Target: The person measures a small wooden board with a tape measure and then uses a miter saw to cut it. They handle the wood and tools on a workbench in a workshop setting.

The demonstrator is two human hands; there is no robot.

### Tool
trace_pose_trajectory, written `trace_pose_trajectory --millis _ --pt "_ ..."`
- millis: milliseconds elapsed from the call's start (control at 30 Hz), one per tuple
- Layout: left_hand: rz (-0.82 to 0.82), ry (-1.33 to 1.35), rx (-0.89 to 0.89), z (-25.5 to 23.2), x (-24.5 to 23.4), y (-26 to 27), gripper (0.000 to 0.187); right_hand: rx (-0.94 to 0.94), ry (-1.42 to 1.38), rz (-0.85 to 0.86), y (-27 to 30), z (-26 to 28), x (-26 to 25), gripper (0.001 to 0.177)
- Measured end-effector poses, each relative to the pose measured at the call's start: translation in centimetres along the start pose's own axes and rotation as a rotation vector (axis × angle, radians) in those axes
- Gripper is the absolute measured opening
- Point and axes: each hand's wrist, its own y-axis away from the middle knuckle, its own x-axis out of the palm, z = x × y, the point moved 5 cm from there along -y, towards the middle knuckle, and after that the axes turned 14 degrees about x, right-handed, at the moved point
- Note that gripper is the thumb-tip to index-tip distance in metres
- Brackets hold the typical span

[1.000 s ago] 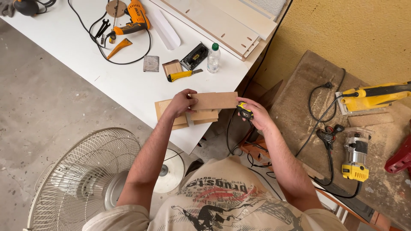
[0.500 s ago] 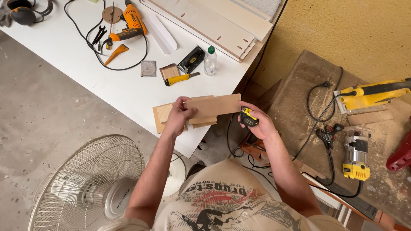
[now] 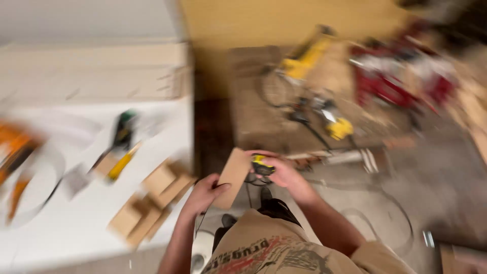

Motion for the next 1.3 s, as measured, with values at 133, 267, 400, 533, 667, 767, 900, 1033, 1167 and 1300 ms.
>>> trace_pose_trajectory --millis 133,267,400,533,667,767,900,1033,1167,1300 --pt "0.239 0.036 -0.036 -5.0 5.1 -4.4 0.028 -0.13 -0.015 -0.136 7.0 1.9 -1.6 0.058" --pt "0.266 0.001 0.035 -6.7 11.3 -8.0 0.035 -0.239 -0.167 -0.297 13.2 1.3 -4.2 0.058" --pt "0.451 -0.288 0.302 -7.6 18.4 -13.3 0.047 -0.288 -0.121 -0.503 19.0 0.1 -7.3 0.045" --pt "0.588 -0.5 0.484 -11.4 26.3 -15.8 0.056 -0.335 -0.084 -0.773 26.3 1.2 -8.6 0.043" --pt "0.736 -0.596 0.549 -15.7 35.4 -16.8 0.053 -0.414 -0.227 -0.939 33.5 1.3 -10.9 0.04" --pt "0.883 -0.62 0.614 -20.0 42.4 -15.8 0.054 -0.512 -0.331 -1.048 39.0 0.3 -13.0 0.039" --pt "1.094 -0.649 0.599 -25.5 50.8 -11.8 0.05 -0.617 -0.422 -1.199 46.0 -1.9 -15.0 0.041" --pt "1.196 -0.662 0.662 -28.2 58.3 -8.5 0.058 -0.783 -0.574 -1.331 50.7 -4.7 -17.7 0.044" --pt "1.329 -0.622 1.156 -28.4 66.0 -5.9 0.106 -1.051 -0.782 -1.44 55.3 -8.1 -20.5 0.042" --pt "1.559 -0.494 1.305 -29.4 74.2 -2.1 0.083 -1.126 -0.907 -1.697 60.8 -12.1 -22.9 0.04"
